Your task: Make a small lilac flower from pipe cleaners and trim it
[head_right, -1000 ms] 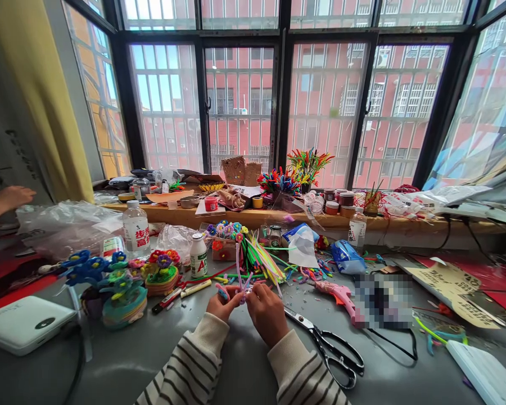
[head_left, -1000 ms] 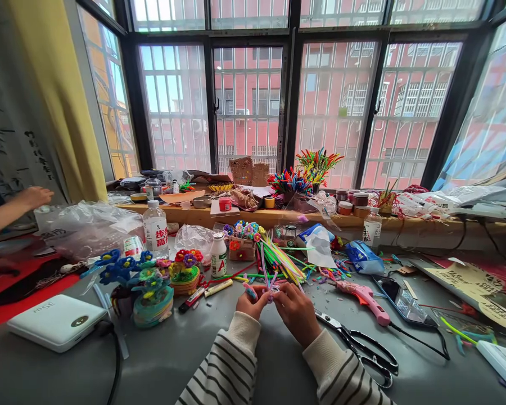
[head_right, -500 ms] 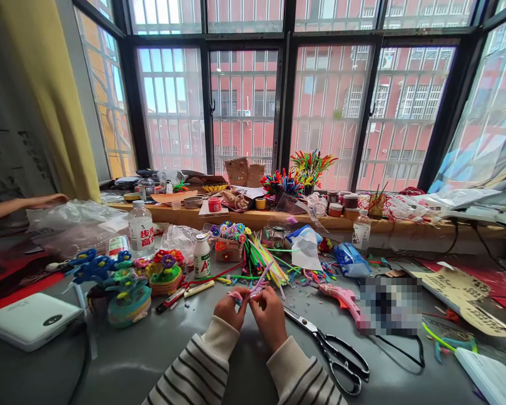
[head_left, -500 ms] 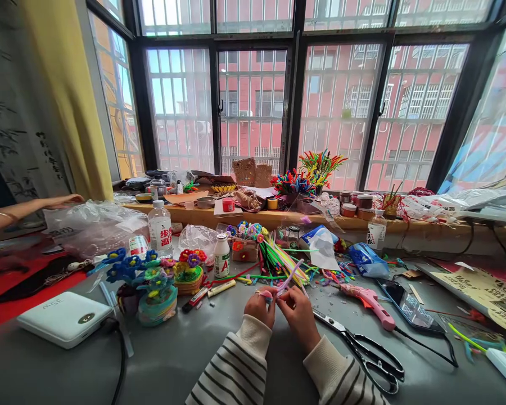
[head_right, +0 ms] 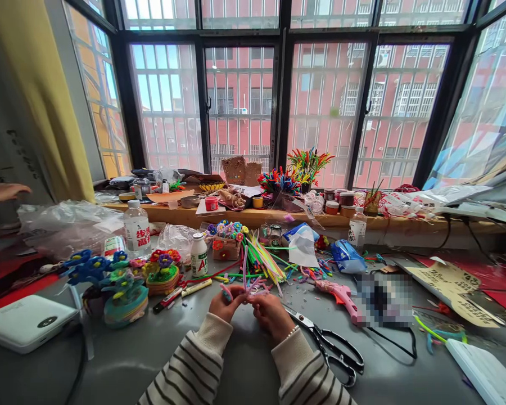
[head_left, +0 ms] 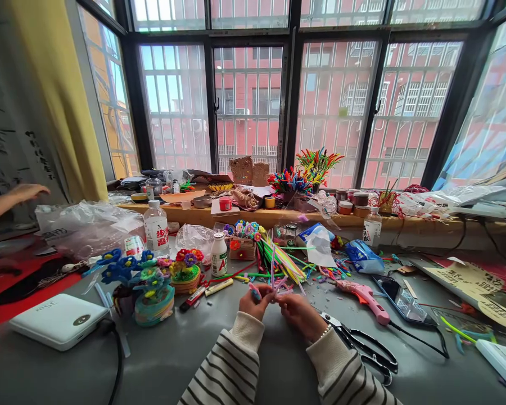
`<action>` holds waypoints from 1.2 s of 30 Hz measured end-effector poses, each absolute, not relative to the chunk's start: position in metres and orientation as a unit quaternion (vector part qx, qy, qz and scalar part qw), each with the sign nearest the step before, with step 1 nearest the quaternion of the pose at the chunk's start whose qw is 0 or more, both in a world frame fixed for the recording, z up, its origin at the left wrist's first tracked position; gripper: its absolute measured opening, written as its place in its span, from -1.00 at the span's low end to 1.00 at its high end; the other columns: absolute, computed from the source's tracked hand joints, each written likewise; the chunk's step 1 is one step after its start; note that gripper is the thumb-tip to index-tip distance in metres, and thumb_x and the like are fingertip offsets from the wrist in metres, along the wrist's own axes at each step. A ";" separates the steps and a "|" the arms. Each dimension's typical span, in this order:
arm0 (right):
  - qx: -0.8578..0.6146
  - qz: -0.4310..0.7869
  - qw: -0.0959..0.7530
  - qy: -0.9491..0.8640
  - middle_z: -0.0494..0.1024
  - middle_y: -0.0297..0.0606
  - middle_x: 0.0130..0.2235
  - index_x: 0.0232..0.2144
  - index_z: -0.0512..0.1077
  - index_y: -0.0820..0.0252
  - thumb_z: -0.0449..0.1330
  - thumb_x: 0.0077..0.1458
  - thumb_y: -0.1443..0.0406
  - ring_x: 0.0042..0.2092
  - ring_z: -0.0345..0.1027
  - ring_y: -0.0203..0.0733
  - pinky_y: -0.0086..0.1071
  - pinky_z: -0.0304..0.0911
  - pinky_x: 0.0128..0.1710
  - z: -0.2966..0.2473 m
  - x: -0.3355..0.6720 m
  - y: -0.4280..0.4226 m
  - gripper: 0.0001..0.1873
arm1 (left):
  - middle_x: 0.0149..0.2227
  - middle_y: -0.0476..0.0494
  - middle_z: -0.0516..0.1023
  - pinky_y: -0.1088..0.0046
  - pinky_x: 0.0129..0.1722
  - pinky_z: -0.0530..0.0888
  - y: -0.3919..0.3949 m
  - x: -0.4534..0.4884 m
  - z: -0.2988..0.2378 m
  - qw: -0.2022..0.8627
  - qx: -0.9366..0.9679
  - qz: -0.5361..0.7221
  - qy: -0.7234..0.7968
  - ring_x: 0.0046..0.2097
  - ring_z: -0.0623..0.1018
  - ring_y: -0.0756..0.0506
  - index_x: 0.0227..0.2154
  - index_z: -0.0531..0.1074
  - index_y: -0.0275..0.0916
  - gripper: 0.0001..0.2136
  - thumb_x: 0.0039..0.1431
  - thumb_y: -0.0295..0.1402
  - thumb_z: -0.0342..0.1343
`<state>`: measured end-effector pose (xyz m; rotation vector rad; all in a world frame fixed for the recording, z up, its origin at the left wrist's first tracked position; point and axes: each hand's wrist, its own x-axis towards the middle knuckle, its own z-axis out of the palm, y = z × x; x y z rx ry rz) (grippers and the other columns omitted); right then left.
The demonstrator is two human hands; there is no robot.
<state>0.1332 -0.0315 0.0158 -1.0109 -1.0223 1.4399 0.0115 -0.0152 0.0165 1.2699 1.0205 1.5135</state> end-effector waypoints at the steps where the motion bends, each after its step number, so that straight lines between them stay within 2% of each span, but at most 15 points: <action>1: -0.420 0.598 0.528 -0.432 0.21 -0.46 -0.73 -0.61 0.37 0.37 0.21 -0.21 0.25 -0.71 0.01 -0.50 -0.61 -0.14 -0.77 0.018 0.134 -0.033 -0.78 | -0.70 0.01 0.41 0.50 -0.54 0.34 -0.014 0.011 0.015 0.455 0.502 0.609 0.413 -0.61 0.40 0.00 -0.65 0.39 -0.27 -0.85 -0.39 -0.36 0.20; 3: -0.424 0.583 0.529 -0.448 0.17 -0.49 -0.75 -0.63 0.38 0.35 0.24 -0.28 0.23 -0.71 -0.06 -0.53 -0.60 -0.23 -0.77 0.021 0.136 -0.034 -0.77 | -0.72 0.01 0.40 0.50 -0.57 0.34 -0.011 0.009 0.013 0.486 0.475 0.604 0.415 -0.63 0.40 0.01 -0.63 0.38 -0.31 -0.78 -0.44 -0.32 0.23; 7: -0.428 0.558 0.539 -0.463 0.18 -0.50 -0.73 -0.60 0.39 0.33 0.27 -0.35 0.20 -0.68 -0.07 -0.52 -0.58 -0.25 -0.73 0.023 0.138 -0.033 -0.73 | -0.73 0.01 0.40 0.49 -0.59 0.35 -0.009 0.008 0.012 0.538 0.430 0.591 0.420 -0.64 0.40 0.02 -0.63 0.37 -0.35 -0.67 -0.56 -0.27 0.27; 16: -0.432 0.556 0.535 -0.466 0.18 -0.49 -0.75 -0.62 0.37 0.31 0.26 -0.37 0.16 -0.70 -0.08 -0.52 -0.55 -0.26 -0.72 0.021 0.137 -0.030 -0.70 | -0.74 -0.03 0.43 0.53 -0.60 0.35 -0.011 0.010 0.012 0.605 0.381 0.560 0.418 -0.62 0.43 0.00 -0.70 0.35 -0.36 -0.64 -0.70 -0.29 0.30; 26: -0.395 0.620 0.517 -0.438 0.17 -0.48 -0.74 -0.61 0.35 0.31 0.26 -0.42 0.10 -0.70 -0.12 -0.52 -0.56 -0.35 -0.74 0.017 0.130 -0.030 -0.62 | -0.71 0.03 0.42 0.53 -0.58 0.39 -0.007 0.009 0.010 0.629 0.318 0.580 0.408 -0.61 0.45 0.02 -0.68 0.33 -0.34 -0.63 -0.73 -0.37 0.31; 30: -0.379 0.641 0.525 -0.412 0.15 -0.49 -0.71 -0.63 0.32 0.29 0.28 -0.46 0.09 -0.66 -0.06 -0.50 -0.57 -0.30 -0.73 0.014 0.129 -0.028 -0.62 | -0.68 0.00 0.44 0.53 -0.56 0.41 -0.008 0.011 0.012 0.632 0.311 0.581 0.408 -0.59 0.46 0.01 -0.66 0.36 -0.34 -0.66 -0.67 -0.41 0.31; 36: -0.378 0.657 0.516 -0.400 0.17 -0.46 -0.72 -0.70 0.30 0.31 0.23 -0.31 0.11 -0.68 -0.11 -0.51 -0.57 -0.29 -0.73 0.019 0.132 -0.032 -0.65 | -0.73 -0.01 0.42 0.59 -0.65 0.34 -0.008 0.012 0.011 0.622 0.328 0.577 0.415 -0.66 0.41 0.06 -0.67 0.39 -0.38 -0.66 -0.69 -0.39 0.31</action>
